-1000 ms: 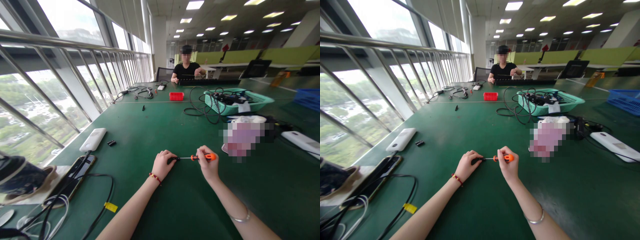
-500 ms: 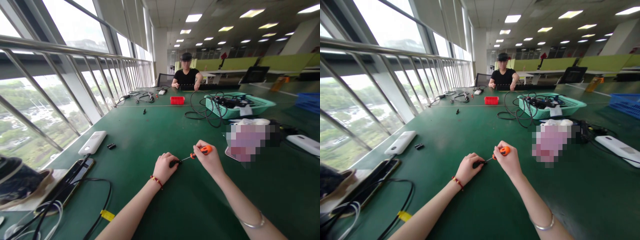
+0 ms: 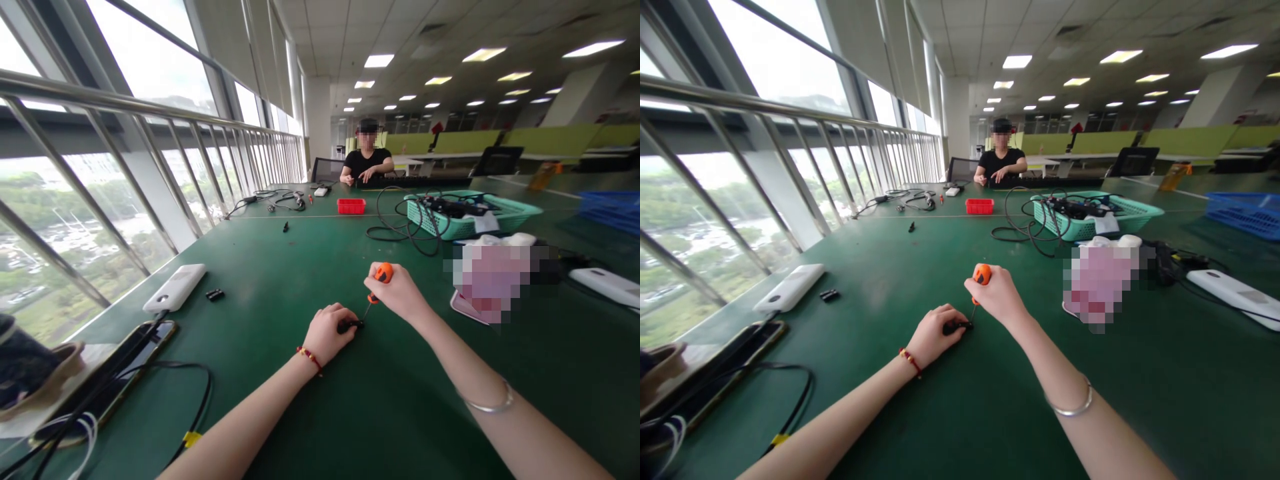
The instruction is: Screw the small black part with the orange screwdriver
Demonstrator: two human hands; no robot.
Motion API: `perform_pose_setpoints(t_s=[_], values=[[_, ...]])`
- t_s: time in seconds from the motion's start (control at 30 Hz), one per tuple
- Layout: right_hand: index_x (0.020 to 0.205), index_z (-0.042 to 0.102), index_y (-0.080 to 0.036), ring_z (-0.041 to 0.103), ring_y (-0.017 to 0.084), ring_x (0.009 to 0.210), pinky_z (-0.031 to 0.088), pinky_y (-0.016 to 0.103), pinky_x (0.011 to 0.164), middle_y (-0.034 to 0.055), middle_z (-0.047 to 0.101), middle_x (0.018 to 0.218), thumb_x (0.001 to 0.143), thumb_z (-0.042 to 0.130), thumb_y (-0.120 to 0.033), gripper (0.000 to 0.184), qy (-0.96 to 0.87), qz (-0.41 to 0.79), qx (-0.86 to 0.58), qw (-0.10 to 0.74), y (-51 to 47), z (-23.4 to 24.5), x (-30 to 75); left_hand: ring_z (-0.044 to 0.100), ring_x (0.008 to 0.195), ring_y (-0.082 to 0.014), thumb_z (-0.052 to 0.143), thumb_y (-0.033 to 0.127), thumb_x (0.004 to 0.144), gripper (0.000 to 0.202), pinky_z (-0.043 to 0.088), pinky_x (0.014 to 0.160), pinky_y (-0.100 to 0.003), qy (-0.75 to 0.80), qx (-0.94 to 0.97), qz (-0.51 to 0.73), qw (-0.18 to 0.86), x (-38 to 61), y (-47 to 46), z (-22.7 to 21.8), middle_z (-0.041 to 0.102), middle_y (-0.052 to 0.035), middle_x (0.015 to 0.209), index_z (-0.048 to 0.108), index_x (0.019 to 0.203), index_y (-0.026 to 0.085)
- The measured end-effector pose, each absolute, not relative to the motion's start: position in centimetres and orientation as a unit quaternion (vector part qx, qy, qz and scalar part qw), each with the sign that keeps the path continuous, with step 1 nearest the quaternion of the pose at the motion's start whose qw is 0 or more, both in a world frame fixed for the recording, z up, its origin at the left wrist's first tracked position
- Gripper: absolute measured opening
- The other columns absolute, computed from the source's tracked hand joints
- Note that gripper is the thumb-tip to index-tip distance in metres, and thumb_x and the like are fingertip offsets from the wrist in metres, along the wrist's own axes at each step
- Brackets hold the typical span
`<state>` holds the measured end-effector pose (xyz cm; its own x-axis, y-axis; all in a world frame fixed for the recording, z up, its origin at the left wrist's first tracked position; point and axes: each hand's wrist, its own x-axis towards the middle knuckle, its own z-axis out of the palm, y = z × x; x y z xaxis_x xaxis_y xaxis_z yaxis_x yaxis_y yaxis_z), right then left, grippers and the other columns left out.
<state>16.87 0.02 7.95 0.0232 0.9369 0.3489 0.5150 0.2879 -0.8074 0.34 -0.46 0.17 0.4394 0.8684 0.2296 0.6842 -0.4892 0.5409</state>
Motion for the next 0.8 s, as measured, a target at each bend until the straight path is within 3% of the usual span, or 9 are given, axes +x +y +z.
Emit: perform_pose_setpoints(t_s=[0.1,0.23,0.37,0.47,0.6,0.7,0.8], values=[[0.053,0.042,-0.021,0.043,0.01,0.049,0.033,0.023,0.051,-0.0046,0.045,0.048,0.065,0.052,-0.029,0.017,-0.67,0.246,-0.535,0.452,0.5,7.7,17.1,0.059,0.077,-0.0154,0.059,0.021,0.076,0.017,0.048,0.075,-0.028,0.469,0.824,0.248,0.2,0.3,-0.1,0.0,0.064,-0.002,0.087,0.072,0.089,0.021],[0.064,0.042,-0.023,0.041,0.011,0.051,0.034,0.024,0.054,-0.0061,0.044,0.053,0.061,0.057,-0.029,0.017,-0.687,0.169,-0.55,0.445,1.3,7.7,17.8,0.058,0.074,-0.0134,0.059,0.02,0.077,0.019,0.048,0.071,-0.025,0.455,0.831,0.246,0.204,0.3,0.4,0.0,0.063,-0.0019,0.088,0.072,0.09,0.022],[0.069,0.044,-0.023,0.043,0.011,0.053,0.036,0.025,0.056,-0.0061,0.048,0.058,0.059,0.06,-0.026,0.02,-0.723,0.175,-0.538,0.397,1.6,8.2,18.9,0.056,0.07,-0.012,0.058,0.022,0.077,0.02,0.047,0.068,-0.024,0.435,0.848,0.231,0.195,0.5,1.3,0.0,0.062,-0.0017,0.088,0.071,0.092,0.02],[0.066,0.046,-0.022,0.045,0.012,0.052,0.036,0.025,0.054,-0.0043,0.051,0.057,0.065,0.059,-0.032,0.016,-0.729,0.219,-0.533,0.369,1.7,8.3,19.4,0.056,0.069,-0.0118,0.058,0.021,0.077,0.02,0.047,0.068,-0.024,0.419,0.857,0.229,0.192,0.6,2.0,-0.1,0.061,-0.0021,0.087,0.07,0.093,0.019],[0.058,0.046,-0.022,0.051,0.015,0.058,0.038,0.028,0.059,0.0,0.054,0.059,0.075,0.051,-0.045,0.03,-0.685,0.193,-0.558,0.428,2.0,7.7,19.3,0.057,0.074,-0.0128,0.058,0.021,0.078,0.02,0.048,0.069,-0.024,0.404,0.867,0.226,0.183,0.4,2.4,-0.2,0.061,-0.0025,0.089,0.07,0.094,0.02],[0.062,0.047,-0.022,0.051,0.014,0.059,0.039,0.027,0.06,-0.0014,0.052,0.06,0.071,0.056,-0.039,0.021,-0.68,0.194,-0.536,0.462,2.3,7.3,19.3,0.058,0.079,-0.0145,0.058,0.023,0.08,0.019,0.048,0.072,-0.025,0.407,0.871,0.222,0.16,0.4,2.2,-0.1,0.063,-0.003,0.092,0.071,0.095,0.021],[0.067,0.046,-0.022,0.045,0.011,0.051,0.036,0.025,0.053,-0.0058,0.047,0.056,0.061,0.06,-0.026,0.016,-0.695,0.21,-0.526,0.444,2.4,7.5,19.7,0.059,0.084,-0.0164,0.058,0.023,0.082,0.02,0.048,0.076,-0.027,0.41,0.876,0.217,0.135,0.4,2.0,0.0,0.064,-0.0033,0.093,0.071,0.096,0.022]])
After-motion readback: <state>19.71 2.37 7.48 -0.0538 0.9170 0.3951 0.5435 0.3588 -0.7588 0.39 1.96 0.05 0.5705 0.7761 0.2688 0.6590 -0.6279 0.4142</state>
